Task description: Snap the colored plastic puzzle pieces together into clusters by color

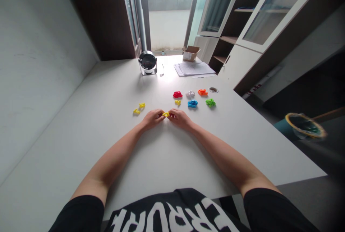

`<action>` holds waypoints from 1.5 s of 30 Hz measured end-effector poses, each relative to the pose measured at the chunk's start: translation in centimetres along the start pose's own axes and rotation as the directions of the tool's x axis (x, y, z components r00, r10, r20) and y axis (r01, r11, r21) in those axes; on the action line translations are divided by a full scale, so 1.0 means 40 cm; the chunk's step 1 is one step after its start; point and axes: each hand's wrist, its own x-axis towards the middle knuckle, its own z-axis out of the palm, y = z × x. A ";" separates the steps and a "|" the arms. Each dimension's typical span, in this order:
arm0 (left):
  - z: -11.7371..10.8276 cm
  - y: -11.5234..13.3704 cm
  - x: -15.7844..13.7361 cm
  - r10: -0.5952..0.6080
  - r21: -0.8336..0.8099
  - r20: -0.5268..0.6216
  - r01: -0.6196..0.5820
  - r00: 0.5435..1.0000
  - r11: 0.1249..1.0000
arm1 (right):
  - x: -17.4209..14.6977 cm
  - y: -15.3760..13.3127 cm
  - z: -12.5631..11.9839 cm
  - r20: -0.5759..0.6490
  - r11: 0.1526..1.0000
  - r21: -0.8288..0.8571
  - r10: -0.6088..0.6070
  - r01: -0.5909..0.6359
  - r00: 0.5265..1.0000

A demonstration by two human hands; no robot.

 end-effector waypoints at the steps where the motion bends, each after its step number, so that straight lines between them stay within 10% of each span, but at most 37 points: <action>1: 0.000 -0.001 0.000 0.000 -0.001 0.000 0.000 1.000 1.000 | 0.000 -0.001 0.000 0.000 1.000 0.000 0.000 0.000 1.000; 45: -0.005 0.011 -0.001 -0.016 0.018 0.001 0.016 1.000 1.000 | -0.001 -0.007 -0.004 0.000 1.000 0.004 0.005 -0.005 1.000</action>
